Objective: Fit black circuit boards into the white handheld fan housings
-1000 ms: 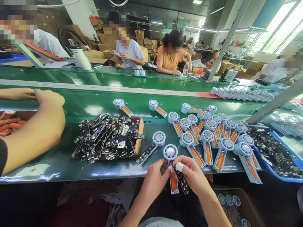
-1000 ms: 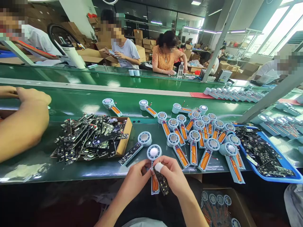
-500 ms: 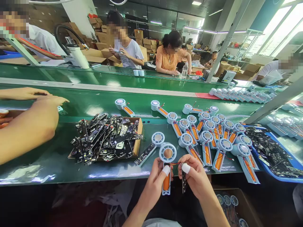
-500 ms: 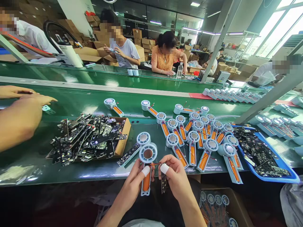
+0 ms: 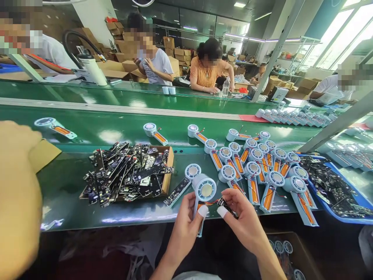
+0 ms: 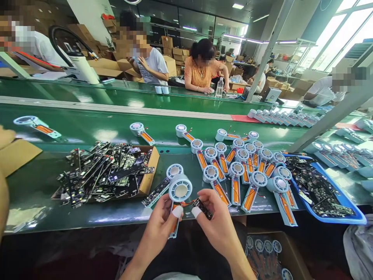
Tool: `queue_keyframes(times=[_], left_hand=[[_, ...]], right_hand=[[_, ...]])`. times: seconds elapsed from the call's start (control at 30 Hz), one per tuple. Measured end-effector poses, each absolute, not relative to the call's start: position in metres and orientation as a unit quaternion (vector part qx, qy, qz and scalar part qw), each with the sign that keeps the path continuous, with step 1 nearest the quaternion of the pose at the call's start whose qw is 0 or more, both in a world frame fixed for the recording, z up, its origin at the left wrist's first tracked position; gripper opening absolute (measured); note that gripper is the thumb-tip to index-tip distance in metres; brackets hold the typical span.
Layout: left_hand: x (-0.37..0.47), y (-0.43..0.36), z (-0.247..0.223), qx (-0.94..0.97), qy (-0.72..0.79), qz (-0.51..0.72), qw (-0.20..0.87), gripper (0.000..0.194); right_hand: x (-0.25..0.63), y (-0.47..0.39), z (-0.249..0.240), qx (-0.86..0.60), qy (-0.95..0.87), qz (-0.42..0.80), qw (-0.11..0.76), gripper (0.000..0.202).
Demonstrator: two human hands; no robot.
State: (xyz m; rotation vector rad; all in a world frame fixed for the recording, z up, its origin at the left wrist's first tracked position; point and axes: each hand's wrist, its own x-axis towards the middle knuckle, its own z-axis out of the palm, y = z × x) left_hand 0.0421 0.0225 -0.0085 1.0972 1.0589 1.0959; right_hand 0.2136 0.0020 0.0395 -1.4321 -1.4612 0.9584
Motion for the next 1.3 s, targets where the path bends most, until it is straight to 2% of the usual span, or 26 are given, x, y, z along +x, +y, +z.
queue_keyframes(times=[0.13, 0.27, 0.33, 0.4, 0.5, 0.6, 0.73, 0.83, 0.93, 1.07, 1.17, 1.23, 1.3], left_hand=[[0.042, 0.022, -0.008, 0.469, 0.473, 0.475, 0.576, 0.049], [0.045, 0.022, -0.007, 0.463, 0.481, 0.487, 0.563, 0.046], [0.046, 0.023, -0.004, 0.462, 0.482, 0.487, 0.563, 0.044], [0.046, 0.023, 0.000, 0.461, 0.483, 0.480, 0.568, 0.043], [0.045, 0.023, 0.006, 0.456, 0.476, 0.464, 0.592, 0.042], [0.043, 0.021, 0.008, 0.421, 0.453, 0.457, 0.638, 0.039], [0.039, 0.018, 0.006, 0.344, 0.379, 0.456, 0.728, 0.035], [0.040, 0.015, 0.004, 0.351, 0.336, 0.470, 0.737, 0.039], [0.044, 0.011, 0.006, 0.396, 0.360, 0.479, 0.696, 0.045], [0.049, 0.009, 0.010, 0.427, 0.409, 0.456, 0.665, 0.044], [0.051, 0.008, 0.008, 0.429, 0.436, 0.462, 0.642, 0.042], [0.051, 0.008, 0.006, 0.424, 0.457, 0.467, 0.627, 0.038], [0.052, 0.008, 0.006, 0.421, 0.479, 0.465, 0.614, 0.033]], right_hand=[[0.215, 0.006, 0.037, -0.624, -0.645, 0.275, 0.345, 0.021], [0.215, 0.006, 0.048, -0.631, -0.737, 0.162, 0.179, 0.020], [0.215, 0.005, 0.056, -0.595, -0.781, 0.157, 0.112, 0.025], [0.215, 0.003, 0.064, -0.528, -0.819, 0.205, 0.092, 0.020], [0.212, 0.002, 0.069, -0.449, -0.836, 0.290, 0.125, 0.022], [0.207, 0.005, 0.064, -0.440, -0.807, 0.345, 0.188, 0.029], [0.200, 0.008, 0.047, -0.461, -0.695, 0.481, 0.270, 0.047], [0.194, 0.006, 0.034, -0.468, -0.609, 0.540, 0.344, 0.060], [0.190, 0.002, 0.024, -0.477, -0.560, 0.557, 0.387, 0.062], [0.188, -0.001, 0.023, -0.486, -0.524, 0.569, 0.406, 0.060], [0.189, -0.008, 0.025, -0.492, -0.498, 0.570, 0.430, 0.048], [0.189, -0.015, 0.024, -0.508, -0.506, 0.528, 0.455, 0.036], [0.188, -0.023, 0.019, -0.530, -0.542, 0.449, 0.473, 0.036]])
